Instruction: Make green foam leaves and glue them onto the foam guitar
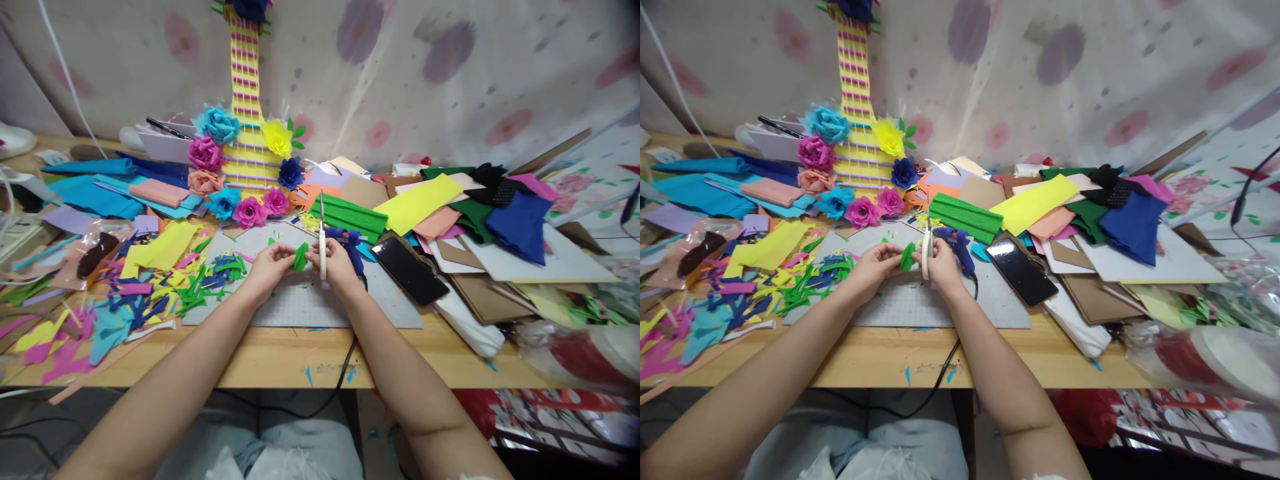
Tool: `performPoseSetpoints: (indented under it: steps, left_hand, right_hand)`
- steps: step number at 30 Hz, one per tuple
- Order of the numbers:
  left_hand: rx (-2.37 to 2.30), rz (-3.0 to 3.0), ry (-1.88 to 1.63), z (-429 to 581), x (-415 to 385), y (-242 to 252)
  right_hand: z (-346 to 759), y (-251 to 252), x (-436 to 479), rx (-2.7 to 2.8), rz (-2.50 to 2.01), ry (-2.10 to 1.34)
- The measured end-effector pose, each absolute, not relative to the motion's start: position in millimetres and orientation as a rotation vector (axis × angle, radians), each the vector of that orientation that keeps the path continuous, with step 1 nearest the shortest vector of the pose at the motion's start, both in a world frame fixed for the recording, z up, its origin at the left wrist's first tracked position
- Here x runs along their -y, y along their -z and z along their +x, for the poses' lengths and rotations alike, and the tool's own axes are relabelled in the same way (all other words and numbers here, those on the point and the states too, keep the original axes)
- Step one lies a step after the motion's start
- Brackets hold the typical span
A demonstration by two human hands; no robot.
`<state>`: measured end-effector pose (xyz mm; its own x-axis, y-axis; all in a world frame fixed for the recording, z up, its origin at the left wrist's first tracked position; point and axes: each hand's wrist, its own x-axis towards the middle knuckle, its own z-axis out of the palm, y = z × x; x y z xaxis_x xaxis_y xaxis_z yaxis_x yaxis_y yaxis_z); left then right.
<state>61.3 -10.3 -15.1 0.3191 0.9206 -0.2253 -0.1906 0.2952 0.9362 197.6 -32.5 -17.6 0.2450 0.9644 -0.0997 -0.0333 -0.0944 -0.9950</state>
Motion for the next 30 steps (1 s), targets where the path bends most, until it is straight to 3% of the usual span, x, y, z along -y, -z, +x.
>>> performPoseSetpoints:
  steps: [6, 14, 23, 30]
  left_hand:
    - [-0.868, 0.755, -0.886, 65.8, 14.3, 9.7]
    - [-0.905, 0.897, -0.942, 66.6, 13.0, 19.1]
    - [-1.219, 1.910, -0.910, 58.2, 10.9, 21.6]
    - [-1.306, 1.938, -0.850, 57.7, 6.5, 25.0]
  right_hand:
    - [197.5, 21.5, 30.8, 0.923, -1.484, -0.975]
    - [197.4, 22.8, 34.0, 1.103, -1.485, -0.866]
    - [199.1, 11.9, 43.5, 1.493, -1.606, -0.499]
    - [201.6, 22.5, 36.8, 1.499, -1.576, -0.549]
